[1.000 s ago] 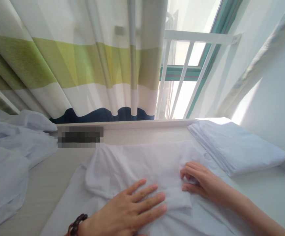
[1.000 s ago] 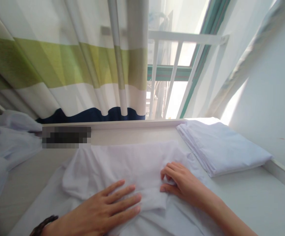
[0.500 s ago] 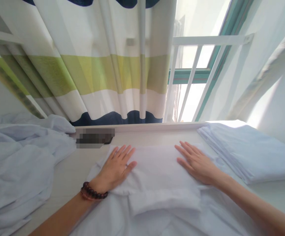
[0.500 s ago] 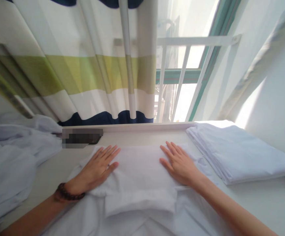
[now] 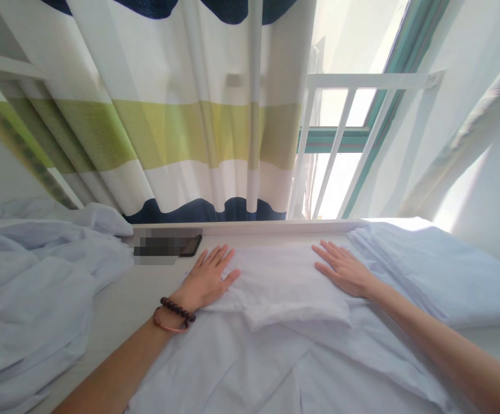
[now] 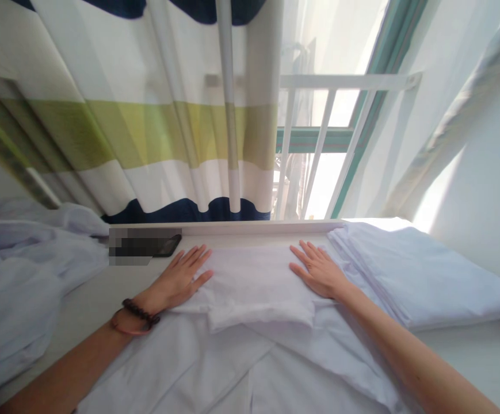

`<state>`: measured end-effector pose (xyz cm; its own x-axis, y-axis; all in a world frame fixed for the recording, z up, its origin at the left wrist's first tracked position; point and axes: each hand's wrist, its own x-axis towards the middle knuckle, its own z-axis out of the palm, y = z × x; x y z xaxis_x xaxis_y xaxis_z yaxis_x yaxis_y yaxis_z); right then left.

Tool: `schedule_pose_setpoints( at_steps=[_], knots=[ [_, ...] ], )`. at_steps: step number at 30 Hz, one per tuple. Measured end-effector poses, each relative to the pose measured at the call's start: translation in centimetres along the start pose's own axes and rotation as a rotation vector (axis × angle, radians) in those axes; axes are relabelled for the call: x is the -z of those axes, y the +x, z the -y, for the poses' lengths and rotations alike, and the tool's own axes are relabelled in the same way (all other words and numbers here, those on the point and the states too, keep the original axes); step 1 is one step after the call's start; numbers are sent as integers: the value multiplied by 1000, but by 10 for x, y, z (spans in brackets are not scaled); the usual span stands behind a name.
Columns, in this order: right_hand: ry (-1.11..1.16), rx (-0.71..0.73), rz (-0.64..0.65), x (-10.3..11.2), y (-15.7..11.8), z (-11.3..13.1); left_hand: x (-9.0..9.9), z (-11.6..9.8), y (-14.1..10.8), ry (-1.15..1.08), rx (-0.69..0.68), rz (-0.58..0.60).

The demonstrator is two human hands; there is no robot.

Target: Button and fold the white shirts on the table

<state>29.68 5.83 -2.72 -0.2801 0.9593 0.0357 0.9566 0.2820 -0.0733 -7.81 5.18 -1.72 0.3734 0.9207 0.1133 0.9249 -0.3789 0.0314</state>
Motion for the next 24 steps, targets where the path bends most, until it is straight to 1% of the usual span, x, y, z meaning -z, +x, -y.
schedule_pose_setpoints(
  at_steps=[4, 11, 16, 24],
  knots=[
    [1, 4, -17, 1, 17, -8, 0, 3, 18, -16, -3, 7],
    [3, 14, -99, -1, 37, -15, 2, 8, 37, -9, 5, -9],
    [-15, 20, -123, -1, 43, -16, 0, 10, 44, -3, 2, -32],
    [-10, 24, -175, -1, 45, -19, -4, 13, 48, 17, -13, -62]
  ],
)
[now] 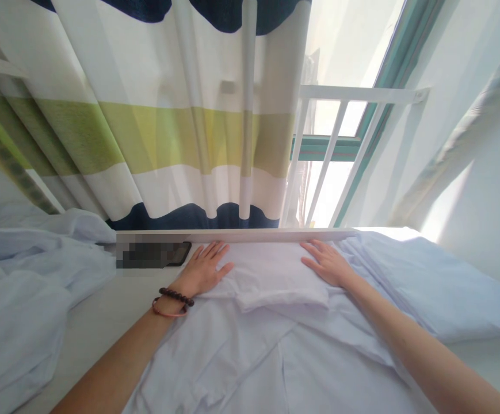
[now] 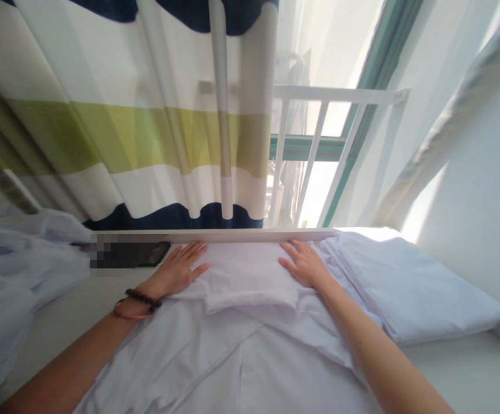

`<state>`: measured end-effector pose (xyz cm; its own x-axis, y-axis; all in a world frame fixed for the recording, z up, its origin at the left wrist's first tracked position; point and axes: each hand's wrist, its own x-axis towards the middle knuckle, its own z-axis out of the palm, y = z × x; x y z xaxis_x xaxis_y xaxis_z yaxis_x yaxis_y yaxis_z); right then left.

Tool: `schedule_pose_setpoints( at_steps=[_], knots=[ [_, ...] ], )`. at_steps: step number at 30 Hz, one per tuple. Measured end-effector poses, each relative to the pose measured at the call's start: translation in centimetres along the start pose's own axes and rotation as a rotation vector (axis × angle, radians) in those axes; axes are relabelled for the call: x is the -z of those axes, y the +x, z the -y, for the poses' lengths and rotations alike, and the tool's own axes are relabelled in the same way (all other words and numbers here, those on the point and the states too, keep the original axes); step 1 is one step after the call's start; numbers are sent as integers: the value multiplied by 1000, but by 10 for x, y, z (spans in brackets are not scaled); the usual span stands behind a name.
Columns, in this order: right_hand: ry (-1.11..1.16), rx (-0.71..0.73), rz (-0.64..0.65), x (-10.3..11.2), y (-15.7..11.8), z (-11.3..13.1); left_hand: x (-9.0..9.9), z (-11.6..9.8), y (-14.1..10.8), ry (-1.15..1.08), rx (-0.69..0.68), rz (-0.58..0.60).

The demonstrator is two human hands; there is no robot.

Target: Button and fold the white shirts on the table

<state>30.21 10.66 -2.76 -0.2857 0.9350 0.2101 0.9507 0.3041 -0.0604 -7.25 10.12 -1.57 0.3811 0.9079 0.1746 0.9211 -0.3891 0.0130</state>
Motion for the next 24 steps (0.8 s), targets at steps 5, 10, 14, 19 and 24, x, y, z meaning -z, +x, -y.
schedule_pose_setpoints(
  at_steps=[5, 10, 14, 19, 24],
  knots=[
    [31, -1, -28, 0, 0, -1, -1, 0, 0, 2, -12, -2],
    [73, -12, -50, 1, 0, -2, 0, 1, 2, 4, -19, -9],
    [88, -18, -62, 1, 0, -1, 1, 2, 3, -2, -34, -10],
    [96, -6, -57, 0, 0, 0, 1, 4, 2, -20, -38, -18],
    [120, -13, -66, -1, -1, -1, 1, 3, 0, -31, -35, -35]
  ],
)
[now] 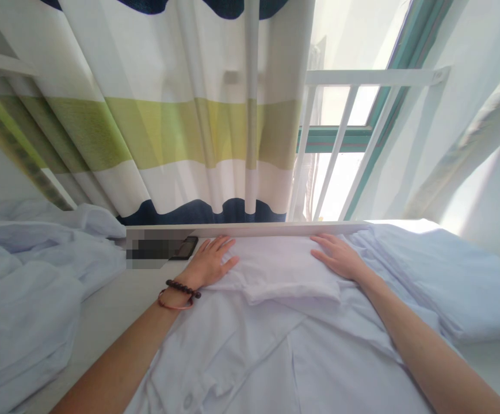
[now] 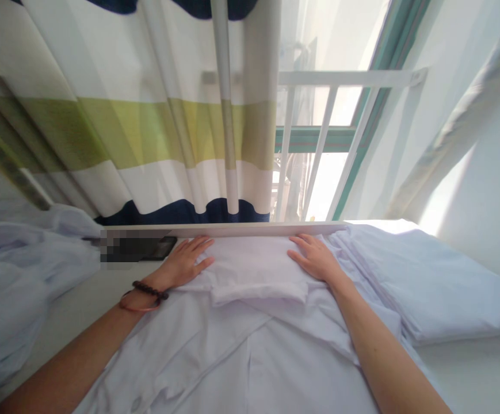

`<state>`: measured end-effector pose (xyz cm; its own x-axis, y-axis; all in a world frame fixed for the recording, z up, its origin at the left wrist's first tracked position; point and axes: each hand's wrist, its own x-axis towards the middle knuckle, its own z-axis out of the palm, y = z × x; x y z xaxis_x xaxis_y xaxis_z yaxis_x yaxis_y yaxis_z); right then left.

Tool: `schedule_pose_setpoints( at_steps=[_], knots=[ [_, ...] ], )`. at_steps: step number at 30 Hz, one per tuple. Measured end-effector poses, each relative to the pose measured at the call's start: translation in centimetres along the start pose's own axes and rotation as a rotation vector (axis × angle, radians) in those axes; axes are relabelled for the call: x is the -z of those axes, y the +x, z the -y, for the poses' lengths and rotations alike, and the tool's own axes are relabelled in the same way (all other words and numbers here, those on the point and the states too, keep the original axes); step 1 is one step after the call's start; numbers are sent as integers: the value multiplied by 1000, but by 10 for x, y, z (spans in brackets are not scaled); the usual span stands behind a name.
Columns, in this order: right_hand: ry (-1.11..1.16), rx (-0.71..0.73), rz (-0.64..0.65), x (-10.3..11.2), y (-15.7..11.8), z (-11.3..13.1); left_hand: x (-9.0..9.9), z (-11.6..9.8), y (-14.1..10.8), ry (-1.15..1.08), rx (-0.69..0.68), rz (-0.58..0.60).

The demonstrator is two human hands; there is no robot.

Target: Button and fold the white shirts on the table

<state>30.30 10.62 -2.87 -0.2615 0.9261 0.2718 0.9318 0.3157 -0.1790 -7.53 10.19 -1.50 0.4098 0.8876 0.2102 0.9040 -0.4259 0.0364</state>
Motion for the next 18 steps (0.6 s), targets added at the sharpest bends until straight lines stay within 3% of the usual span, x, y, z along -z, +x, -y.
schedule_pose_setpoints(
  at_steps=[10, 14, 16, 18],
  knots=[
    [44, -21, 21, -1, 1, -1, 3, 0, -3, -20, -38, 12],
    [78, -34, 94, 11, 0, 3, 37, -4, -13, -56, -64, 21],
    [137, -23, 171, 27, -1, 16, 63, -10, -22, -127, -101, 29],
    [223, 21, 255, 47, -5, 39, 86, -18, -31, -213, -165, 133]
  ],
)
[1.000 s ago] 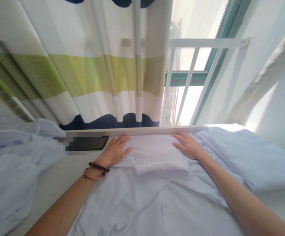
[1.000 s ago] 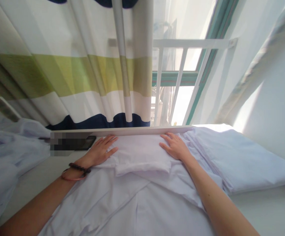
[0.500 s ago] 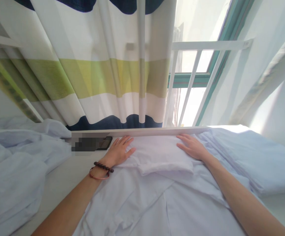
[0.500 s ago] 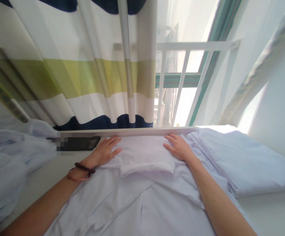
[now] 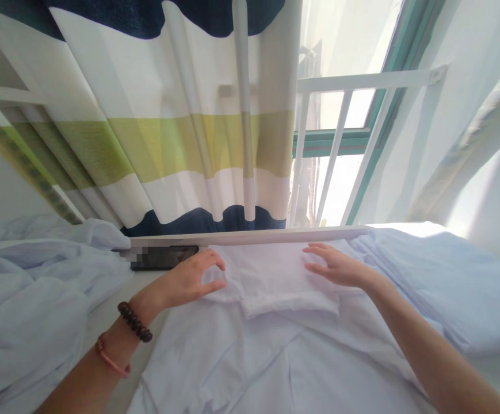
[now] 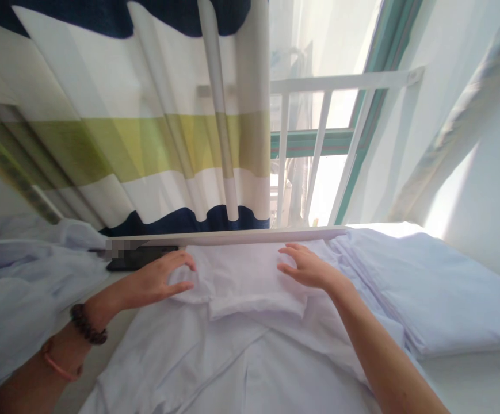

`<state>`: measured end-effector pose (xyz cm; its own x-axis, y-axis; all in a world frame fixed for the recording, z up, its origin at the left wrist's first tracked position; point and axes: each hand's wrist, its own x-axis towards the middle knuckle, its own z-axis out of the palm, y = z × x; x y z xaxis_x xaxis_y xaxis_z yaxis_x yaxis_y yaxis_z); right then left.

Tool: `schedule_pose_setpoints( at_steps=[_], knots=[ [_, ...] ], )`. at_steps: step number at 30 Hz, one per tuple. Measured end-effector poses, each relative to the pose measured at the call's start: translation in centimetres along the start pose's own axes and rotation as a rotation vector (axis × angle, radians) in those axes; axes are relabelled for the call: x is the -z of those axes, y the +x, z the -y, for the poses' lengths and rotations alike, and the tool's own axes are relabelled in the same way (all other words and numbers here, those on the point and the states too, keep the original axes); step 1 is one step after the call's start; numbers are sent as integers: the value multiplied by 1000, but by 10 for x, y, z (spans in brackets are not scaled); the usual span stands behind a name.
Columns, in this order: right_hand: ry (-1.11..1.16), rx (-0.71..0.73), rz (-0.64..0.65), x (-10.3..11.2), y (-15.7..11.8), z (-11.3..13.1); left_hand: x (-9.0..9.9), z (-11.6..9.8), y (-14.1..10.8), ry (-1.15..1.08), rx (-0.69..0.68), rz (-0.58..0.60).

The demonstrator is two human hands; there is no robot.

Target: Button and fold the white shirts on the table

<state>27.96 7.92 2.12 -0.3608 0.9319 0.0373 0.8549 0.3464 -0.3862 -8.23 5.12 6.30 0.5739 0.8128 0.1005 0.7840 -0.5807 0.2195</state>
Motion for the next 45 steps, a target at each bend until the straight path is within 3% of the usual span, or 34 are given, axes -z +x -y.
schedule_pose_setpoints(
  at_steps=[2, 5, 9, 16, 21, 24, 27, 30, 33, 36, 38, 42, 45],
  knots=[
    [72, 85, 87, 10, -10, 33, 9, -14, -7, -37, -24, 110],
    [127, 275, 173, 11, -26, 78, 5, -27, -10, 0, -23, 237],
    [19, 426, 80, -11, -37, 110, -12, -22, -8, 75, 14, 283],
    [-210, 504, -203, -64, -39, 128, -10, 1, -11, 106, 76, 269],
    [-181, 539, -346, -59, -38, 129, 9, 4, -14, 95, 70, 221],
    [-181, 584, -257, -52, -40, 130, 16, 5, -16, 35, 74, 281],
    [-208, 626, -82, -55, -42, 131, 13, 4, -18, -16, 79, 404],
    [-201, 608, -17, -59, -44, 133, 9, 2, -20, -38, 73, 465],
    [-135, 600, 28, -57, -45, 135, 11, -2, -18, -38, 35, 371],
    [-82, 599, 49, -55, -45, 135, 7, -4, -8, -16, 40, 65],
    [-56, 599, 39, -57, -44, 134, -8, -5, 1, -7, 94, -84],
    [25, 605, 8, -65, -42, 131, -51, -1, 15, 29, 185, -103],
    [94, 590, -17, -71, -43, 129, -72, 9, 15, 88, 274, -95]
  ],
)
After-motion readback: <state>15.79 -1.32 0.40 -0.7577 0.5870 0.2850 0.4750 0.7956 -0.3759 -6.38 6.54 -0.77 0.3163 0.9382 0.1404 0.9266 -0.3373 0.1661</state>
